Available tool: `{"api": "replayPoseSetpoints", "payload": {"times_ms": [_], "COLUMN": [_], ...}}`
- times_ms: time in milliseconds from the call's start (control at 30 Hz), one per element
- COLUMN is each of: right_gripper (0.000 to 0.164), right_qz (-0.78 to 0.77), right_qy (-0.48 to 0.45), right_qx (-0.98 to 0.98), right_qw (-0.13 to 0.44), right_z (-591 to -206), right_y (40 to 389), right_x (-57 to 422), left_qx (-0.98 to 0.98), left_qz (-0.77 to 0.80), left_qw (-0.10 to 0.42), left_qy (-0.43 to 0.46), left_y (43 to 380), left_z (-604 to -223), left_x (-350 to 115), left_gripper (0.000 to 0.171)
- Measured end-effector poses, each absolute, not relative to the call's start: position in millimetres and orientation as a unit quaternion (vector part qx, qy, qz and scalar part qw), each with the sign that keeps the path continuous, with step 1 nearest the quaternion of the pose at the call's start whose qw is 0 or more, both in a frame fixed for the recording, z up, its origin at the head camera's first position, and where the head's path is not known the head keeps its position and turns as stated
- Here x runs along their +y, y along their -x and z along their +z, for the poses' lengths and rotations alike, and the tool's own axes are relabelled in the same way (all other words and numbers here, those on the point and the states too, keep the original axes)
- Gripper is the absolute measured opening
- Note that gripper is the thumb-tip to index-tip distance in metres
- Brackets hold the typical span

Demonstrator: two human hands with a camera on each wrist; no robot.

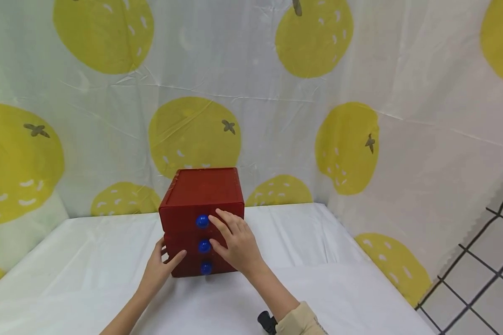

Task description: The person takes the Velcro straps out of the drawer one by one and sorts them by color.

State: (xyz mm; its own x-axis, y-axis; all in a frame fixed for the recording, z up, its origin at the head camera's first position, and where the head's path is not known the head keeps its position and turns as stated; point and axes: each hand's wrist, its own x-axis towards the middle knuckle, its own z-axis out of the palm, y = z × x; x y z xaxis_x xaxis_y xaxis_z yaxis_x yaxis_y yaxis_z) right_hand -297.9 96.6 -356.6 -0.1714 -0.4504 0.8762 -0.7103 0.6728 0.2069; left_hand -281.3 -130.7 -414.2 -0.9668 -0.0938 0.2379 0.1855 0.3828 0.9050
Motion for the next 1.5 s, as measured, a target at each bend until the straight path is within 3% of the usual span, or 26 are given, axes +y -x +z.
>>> {"api": "replayPoseSetpoints", "payload": {"times_ms": [633,1300,1500], "right_gripper": [0.051,0.045,0.040], "right_qz": [0.131,0.124,0.150], "right_qy": [-0.382,-0.372,-0.381], "right_qx": [-0.752,-0.758,-0.760], "right_qw": [0.521,0.521,0.504], "right_z": [-350.3,-345.4,-345.9], "right_y": [303.2,305.4,305.0], "right_x": [81.5,60.9,58.5], "left_qx": [-0.746,-0.737,-0.737], "left_qz": [-0.638,-0.643,-0.647], "left_qw": [0.191,0.205,0.193], "left_qy": [0.024,0.045,0.037], "left_y": [290.7,289.0,271.2], "left_z": [-424.7,-419.8,-399.6], "left_x": [-117.7,-121.5,-115.8], "left_gripper": [0.072,0.065,0.064]}}
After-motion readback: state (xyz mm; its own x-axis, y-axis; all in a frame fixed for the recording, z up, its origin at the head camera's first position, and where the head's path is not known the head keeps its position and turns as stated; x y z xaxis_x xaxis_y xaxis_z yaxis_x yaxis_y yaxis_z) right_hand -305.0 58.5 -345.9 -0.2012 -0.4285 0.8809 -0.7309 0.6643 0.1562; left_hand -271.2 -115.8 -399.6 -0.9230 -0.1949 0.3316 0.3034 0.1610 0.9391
